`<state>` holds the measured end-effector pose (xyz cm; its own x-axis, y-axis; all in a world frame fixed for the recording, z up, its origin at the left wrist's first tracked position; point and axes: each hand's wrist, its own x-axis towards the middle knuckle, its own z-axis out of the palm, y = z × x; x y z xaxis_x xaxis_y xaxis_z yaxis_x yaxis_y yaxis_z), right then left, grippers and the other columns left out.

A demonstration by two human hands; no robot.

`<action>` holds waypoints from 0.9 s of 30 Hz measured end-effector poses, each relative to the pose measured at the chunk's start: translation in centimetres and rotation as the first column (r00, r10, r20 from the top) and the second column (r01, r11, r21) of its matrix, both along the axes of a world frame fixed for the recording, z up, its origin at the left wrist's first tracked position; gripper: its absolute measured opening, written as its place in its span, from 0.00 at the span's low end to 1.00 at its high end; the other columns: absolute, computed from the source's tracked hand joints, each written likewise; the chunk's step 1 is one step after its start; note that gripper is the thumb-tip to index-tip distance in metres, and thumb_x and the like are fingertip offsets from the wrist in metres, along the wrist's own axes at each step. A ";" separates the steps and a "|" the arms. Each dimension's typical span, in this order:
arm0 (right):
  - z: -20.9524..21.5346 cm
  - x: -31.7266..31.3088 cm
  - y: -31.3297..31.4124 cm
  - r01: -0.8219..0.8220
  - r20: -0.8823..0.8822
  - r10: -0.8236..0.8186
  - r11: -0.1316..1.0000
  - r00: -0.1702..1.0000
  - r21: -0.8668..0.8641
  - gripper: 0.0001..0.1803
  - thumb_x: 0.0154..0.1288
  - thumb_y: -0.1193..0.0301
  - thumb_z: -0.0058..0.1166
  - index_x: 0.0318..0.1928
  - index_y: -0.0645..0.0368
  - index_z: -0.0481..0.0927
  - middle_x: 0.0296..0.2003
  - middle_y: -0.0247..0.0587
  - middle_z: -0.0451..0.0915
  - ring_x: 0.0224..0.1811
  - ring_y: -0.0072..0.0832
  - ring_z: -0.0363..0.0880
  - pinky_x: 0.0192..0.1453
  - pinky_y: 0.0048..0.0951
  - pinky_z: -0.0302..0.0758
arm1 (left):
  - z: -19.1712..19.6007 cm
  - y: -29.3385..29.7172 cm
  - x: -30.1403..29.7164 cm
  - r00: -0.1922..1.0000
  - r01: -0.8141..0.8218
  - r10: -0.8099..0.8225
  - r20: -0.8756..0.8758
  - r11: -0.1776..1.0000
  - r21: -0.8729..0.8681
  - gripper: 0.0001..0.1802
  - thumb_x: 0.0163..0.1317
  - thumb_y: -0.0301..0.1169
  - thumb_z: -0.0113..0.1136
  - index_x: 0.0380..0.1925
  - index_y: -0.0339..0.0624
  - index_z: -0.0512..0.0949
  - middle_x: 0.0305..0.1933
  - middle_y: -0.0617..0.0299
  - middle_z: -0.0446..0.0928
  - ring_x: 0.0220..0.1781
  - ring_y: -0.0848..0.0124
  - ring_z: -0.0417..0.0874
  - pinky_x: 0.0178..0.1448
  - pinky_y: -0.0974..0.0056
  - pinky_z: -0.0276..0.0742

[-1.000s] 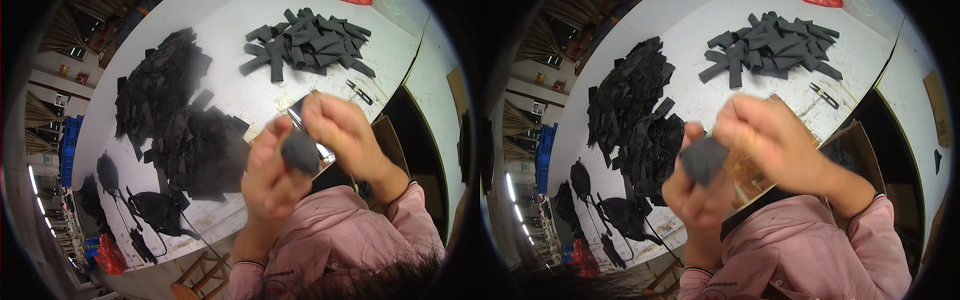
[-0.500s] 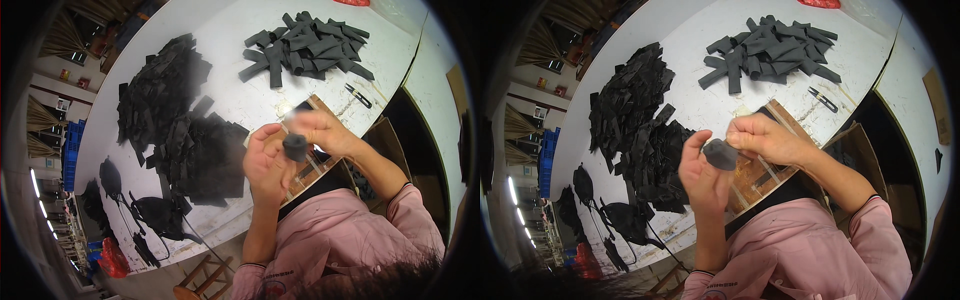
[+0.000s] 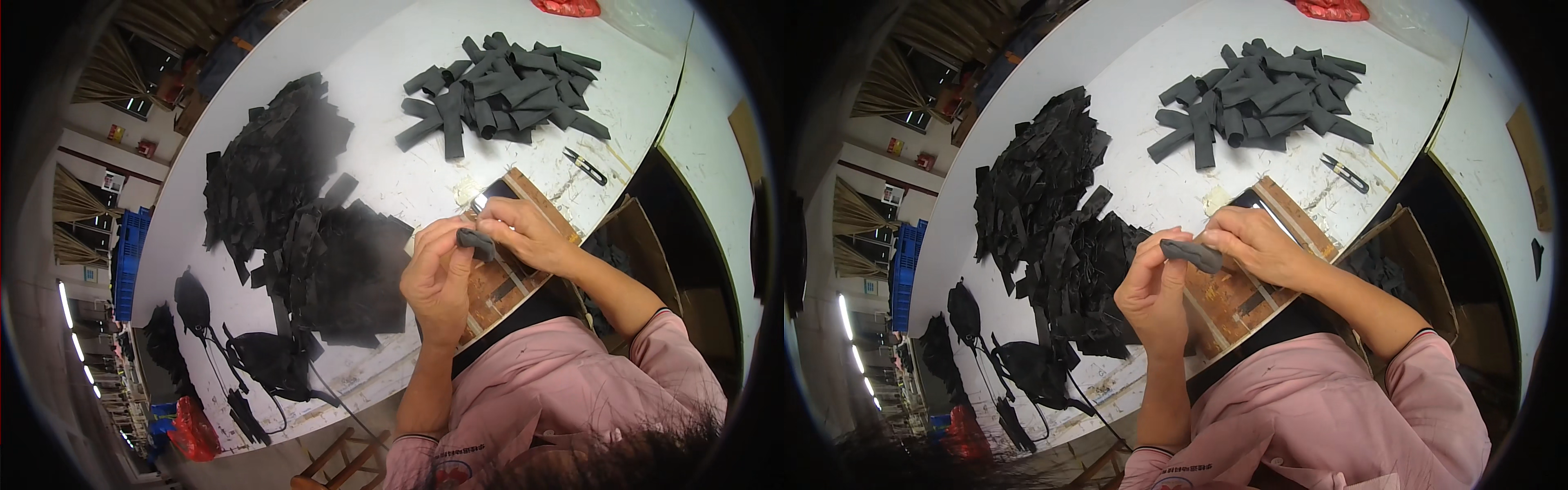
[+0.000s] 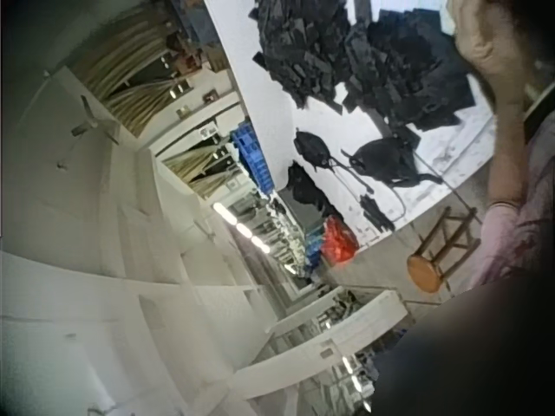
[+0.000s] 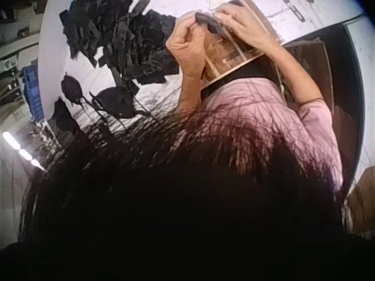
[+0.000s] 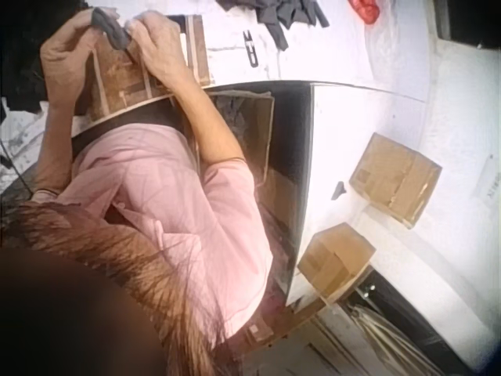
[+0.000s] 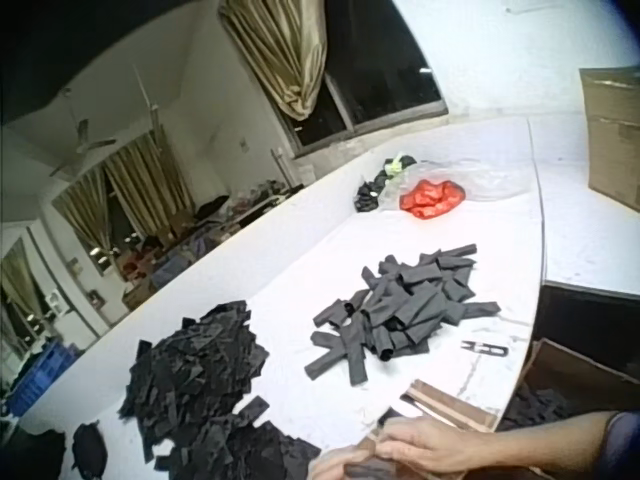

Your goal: Assembling and folding small black foam strips at a workbench.

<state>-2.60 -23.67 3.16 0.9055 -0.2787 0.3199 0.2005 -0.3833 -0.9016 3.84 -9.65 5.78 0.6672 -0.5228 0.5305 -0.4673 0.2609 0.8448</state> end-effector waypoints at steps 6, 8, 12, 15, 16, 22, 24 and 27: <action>3.8 -1.5 0.2 0.039 0.090 0.044 0.654 0.995 -0.756 0.17 0.58 0.61 0.53 0.33 0.65 0.73 0.25 0.40 0.75 0.30 0.37 0.74 0.30 0.33 0.70 | -0.8 0.3 -1.6 0.858 -0.138 -0.086 -0.506 0.911 -0.389 0.02 0.61 0.19 0.52 0.33 0.30 0.73 0.41 0.52 0.77 0.43 0.69 0.77 0.56 0.62 0.71; 3.4 -1.4 0.2 -0.037 -0.011 0.041 0.729 0.999 -0.683 0.15 0.58 0.61 0.54 0.32 0.63 0.73 0.23 0.43 0.74 0.27 0.40 0.74 0.28 0.36 0.69 | -1.2 0.2 -1.7 0.853 -0.159 -0.079 -0.517 0.903 -0.400 0.02 0.62 0.19 0.51 0.34 0.30 0.73 0.40 0.52 0.77 0.42 0.69 0.77 0.55 0.62 0.71; 1.1 -0.5 0.0 -0.073 -0.030 0.069 0.792 0.997 -0.606 0.13 0.59 0.63 0.55 0.32 0.60 0.73 0.20 0.47 0.72 0.22 0.45 0.73 0.24 0.40 0.68 | -1.1 -0.6 -1.0 0.751 0.063 -0.201 -0.629 0.970 -0.235 0.08 0.61 0.18 0.50 0.40 0.28 0.73 0.40 0.53 0.77 0.41 0.72 0.77 0.48 0.66 0.75; 0.1 -1.0 -0.5 -0.031 0.027 0.061 0.785 0.998 -0.619 0.12 0.57 0.65 0.55 0.32 0.62 0.73 0.22 0.47 0.73 0.25 0.46 0.74 0.28 0.41 0.70 | -0.2 -0.7 0.1 0.842 0.212 -0.248 -0.479 0.969 -0.129 0.05 0.58 0.18 0.55 0.35 0.29 0.76 0.39 0.55 0.77 0.41 0.73 0.77 0.40 0.71 0.75; -0.3 -0.8 -0.4 -0.023 0.083 0.086 0.820 0.993 -0.571 0.12 0.58 0.65 0.55 0.31 0.62 0.73 0.22 0.48 0.74 0.25 0.46 0.74 0.29 0.41 0.70 | 0.0 -0.6 0.3 0.869 0.221 -0.229 -0.438 0.973 -0.069 0.05 0.58 0.18 0.55 0.34 0.29 0.77 0.38 0.55 0.77 0.40 0.73 0.78 0.39 0.72 0.75; -2.2 -0.8 0.2 -0.088 -0.032 0.083 0.890 0.996 -0.448 0.09 0.57 0.69 0.55 0.30 0.63 0.73 0.21 0.50 0.74 0.26 0.48 0.74 0.33 0.40 0.72 | -0.4 -1.0 0.9 0.958 0.189 -0.121 -0.262 0.949 0.252 0.07 0.56 0.16 0.56 0.35 0.29 0.76 0.36 0.58 0.78 0.37 0.74 0.79 0.36 0.72 0.77; -2.5 -0.7 0.1 -0.072 -0.041 0.060 0.873 0.997 -0.483 0.08 0.55 0.70 0.56 0.29 0.63 0.73 0.21 0.50 0.73 0.26 0.48 0.74 0.33 0.40 0.72 | -0.4 -1.2 0.4 0.986 0.105 -0.073 -0.147 0.969 0.223 0.08 0.56 0.16 0.56 0.37 0.29 0.75 0.36 0.57 0.78 0.39 0.73 0.79 0.36 0.71 0.77; -1.8 -0.8 -0.2 -0.069 0.007 0.080 0.899 0.997 -0.432 0.09 0.57 0.68 0.55 0.30 0.61 0.74 0.21 0.49 0.73 0.25 0.47 0.74 0.31 0.41 0.71 | -0.1 -1.2 -0.9 0.959 0.072 -0.085 -0.269 0.996 -0.057 0.07 0.59 0.17 0.53 0.38 0.30 0.75 0.38 0.54 0.78 0.40 0.72 0.79 0.40 0.69 0.77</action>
